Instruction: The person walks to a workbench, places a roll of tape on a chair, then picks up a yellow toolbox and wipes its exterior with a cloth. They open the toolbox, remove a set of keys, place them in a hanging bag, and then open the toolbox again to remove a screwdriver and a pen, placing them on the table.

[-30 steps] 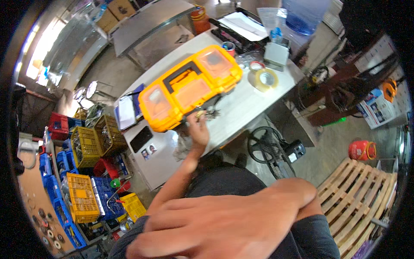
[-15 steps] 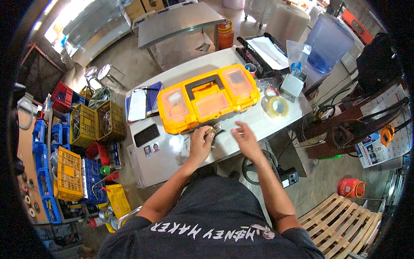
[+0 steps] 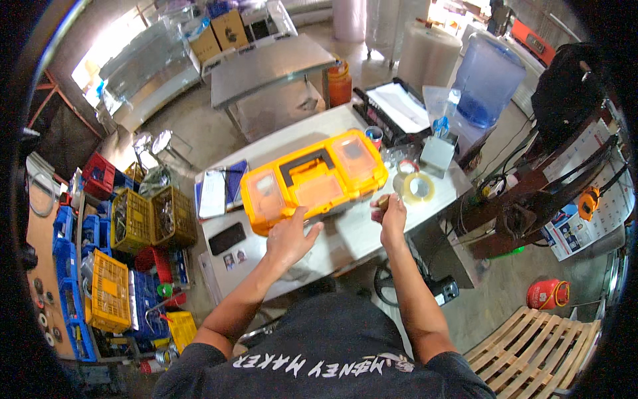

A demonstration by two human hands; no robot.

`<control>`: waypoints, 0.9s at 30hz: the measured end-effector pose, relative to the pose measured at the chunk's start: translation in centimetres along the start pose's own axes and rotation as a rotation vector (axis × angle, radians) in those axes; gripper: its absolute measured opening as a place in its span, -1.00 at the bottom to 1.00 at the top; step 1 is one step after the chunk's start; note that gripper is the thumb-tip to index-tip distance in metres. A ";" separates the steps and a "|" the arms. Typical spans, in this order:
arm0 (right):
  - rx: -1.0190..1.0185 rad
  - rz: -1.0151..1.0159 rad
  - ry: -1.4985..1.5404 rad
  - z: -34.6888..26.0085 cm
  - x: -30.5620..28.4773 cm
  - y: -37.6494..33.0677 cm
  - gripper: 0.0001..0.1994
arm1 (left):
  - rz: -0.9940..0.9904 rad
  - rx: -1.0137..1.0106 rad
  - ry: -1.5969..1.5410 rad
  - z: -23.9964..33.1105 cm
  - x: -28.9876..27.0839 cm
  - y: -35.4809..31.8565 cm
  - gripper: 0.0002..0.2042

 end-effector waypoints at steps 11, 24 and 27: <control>0.082 -0.340 -0.278 6.0 6.1 -1.3 -0.74 | 0.000 0.332 0.388 2.8 0.7 8.9 -0.39; -0.026 -0.380 -0.386 5.5 9.0 -1.6 -0.80 | -0.165 0.707 0.697 3.4 9.2 11.6 -0.73; -0.080 -0.405 -0.360 4.9 9.7 -1.7 -0.88 | -0.092 0.824 0.725 5.4 8.5 10.8 -0.76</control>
Point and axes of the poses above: each hand's wrist, its own y-axis towards the middle knuckle, its own x-axis out of the palm, z = x × y, the point moved 10 cm from there along y, towards the middle knuckle, and after that the axes turned 2 degrees about z, right-handed, at the moved point
